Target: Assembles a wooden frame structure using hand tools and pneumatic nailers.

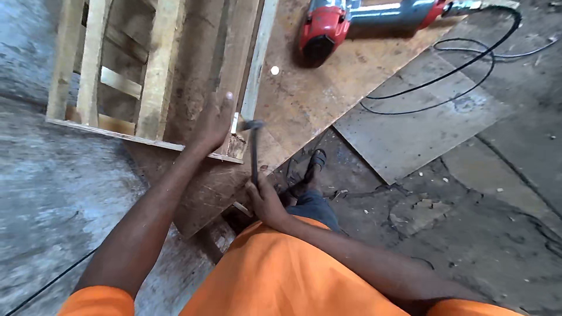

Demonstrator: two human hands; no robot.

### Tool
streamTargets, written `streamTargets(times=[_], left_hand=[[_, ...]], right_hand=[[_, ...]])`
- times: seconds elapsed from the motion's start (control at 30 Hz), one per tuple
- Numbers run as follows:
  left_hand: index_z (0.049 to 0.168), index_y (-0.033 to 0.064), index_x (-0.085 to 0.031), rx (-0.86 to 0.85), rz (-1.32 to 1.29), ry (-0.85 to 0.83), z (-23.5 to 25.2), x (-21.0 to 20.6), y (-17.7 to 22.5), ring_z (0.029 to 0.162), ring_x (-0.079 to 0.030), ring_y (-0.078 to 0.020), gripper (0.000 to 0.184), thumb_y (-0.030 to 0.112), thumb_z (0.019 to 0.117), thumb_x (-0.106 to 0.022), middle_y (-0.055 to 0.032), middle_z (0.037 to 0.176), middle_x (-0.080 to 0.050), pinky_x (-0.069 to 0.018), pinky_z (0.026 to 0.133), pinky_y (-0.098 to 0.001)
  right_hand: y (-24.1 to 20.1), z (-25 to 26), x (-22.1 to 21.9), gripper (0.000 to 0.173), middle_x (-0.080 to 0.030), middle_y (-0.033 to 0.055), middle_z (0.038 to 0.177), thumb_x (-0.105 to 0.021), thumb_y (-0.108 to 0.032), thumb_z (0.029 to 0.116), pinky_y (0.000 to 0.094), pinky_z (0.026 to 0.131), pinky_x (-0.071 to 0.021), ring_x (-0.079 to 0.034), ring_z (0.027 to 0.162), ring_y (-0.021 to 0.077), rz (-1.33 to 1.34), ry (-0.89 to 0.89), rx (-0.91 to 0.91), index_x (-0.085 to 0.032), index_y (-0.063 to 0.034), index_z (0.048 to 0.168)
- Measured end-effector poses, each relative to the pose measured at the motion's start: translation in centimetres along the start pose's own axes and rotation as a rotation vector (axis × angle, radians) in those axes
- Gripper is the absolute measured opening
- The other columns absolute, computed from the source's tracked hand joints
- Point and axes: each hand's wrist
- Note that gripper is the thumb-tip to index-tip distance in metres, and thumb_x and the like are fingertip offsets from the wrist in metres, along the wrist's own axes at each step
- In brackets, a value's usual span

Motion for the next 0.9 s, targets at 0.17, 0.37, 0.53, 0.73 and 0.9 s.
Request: streamTargets(times=[0.17, 0.37, 0.53, 0.73, 0.9], left_hand=[[0.155, 0.0049, -0.033, 0.014, 0.032, 0.007, -0.01, -0.12, 0.48, 0.128, -0.059, -0.0354, 0.067, 0.054, 0.1103, -0.025, -0.0242, 0.142, -0.055, -0.0466, 0.107, -0.0583], [0.155, 0.0030, -0.034, 0.005, 0.059, 0.007, 0.01, -0.13, 0.65, 0.124, -0.062, -0.0369, 0.067, 0.053, 0.1105, -0.026, -0.0254, 0.135, -0.060, -0.0476, 0.105, -0.0588], [0.153, 0.0038, -0.035, 0.011, 0.093, 0.007, -0.16, -0.01, 0.51, 0.122, -0.062, -0.0362, 0.066, 0.053, 0.1105, -0.025, -0.0240, 0.133, -0.060, -0.0489, 0.102, -0.0587], [0.145, 0.0029, -0.041, 0.009, 0.092, 0.011, -0.11, -0.05, 0.92, 0.115, -0.064, -0.0362, 0.061, 0.051, 0.1110, -0.025, -0.0236, 0.125, -0.062, -0.0502, 0.098, -0.0589], [0.150, 0.0006, -0.037, -0.006, 0.124, 0.011, -0.24, 0.11, 0.88, 0.119, -0.063, -0.0391, 0.065, 0.051, 0.1111, -0.025, -0.0262, 0.128, -0.061, -0.0490, 0.101, -0.0608]], right_hand=[[0.42, 0.53, 0.11, 0.020, -0.051, 0.0062, 0.067, -0.042, -0.021, 0.1102, 0.0394, 0.050, -0.0531, -0.055, 0.051, 0.0204, 0.055, 0.182, 0.107, -0.049, -0.0041, 0.119], [0.67, 0.15, 0.89, 0.019, -0.055, 0.0083, 0.072, -0.047, -0.019, 0.1086, 0.0408, 0.054, -0.0522, -0.056, 0.056, 0.0209, -0.136, 0.110, 0.050, -0.055, -0.0033, 0.115], [0.90, 0.11, 0.63, 0.027, -0.058, 0.0099, 0.077, -0.045, -0.019, 0.1091, 0.0427, 0.059, -0.0564, -0.060, 0.061, 0.0221, -0.126, 0.118, 0.086, -0.048, -0.0006, 0.128], [1.11, 0.54, 0.48, 0.024, -0.052, 0.0059, 0.069, -0.044, -0.021, 0.1090, 0.0393, 0.052, -0.0522, -0.054, 0.054, 0.0192, -0.003, 0.193, 0.124, -0.050, -0.0042, 0.124], [0.83, 0.27, 0.70, 0.019, -0.056, 0.0092, 0.074, -0.048, -0.019, 0.1087, 0.0425, 0.058, -0.0536, -0.058, 0.060, 0.0222, -0.191, 0.094, 0.043, -0.054, -0.0030, 0.117]])
Point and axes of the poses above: each hand's wrist, its own z-axis towards the middle knuckle, its own x-axis out of the back of the hand, y = z × x
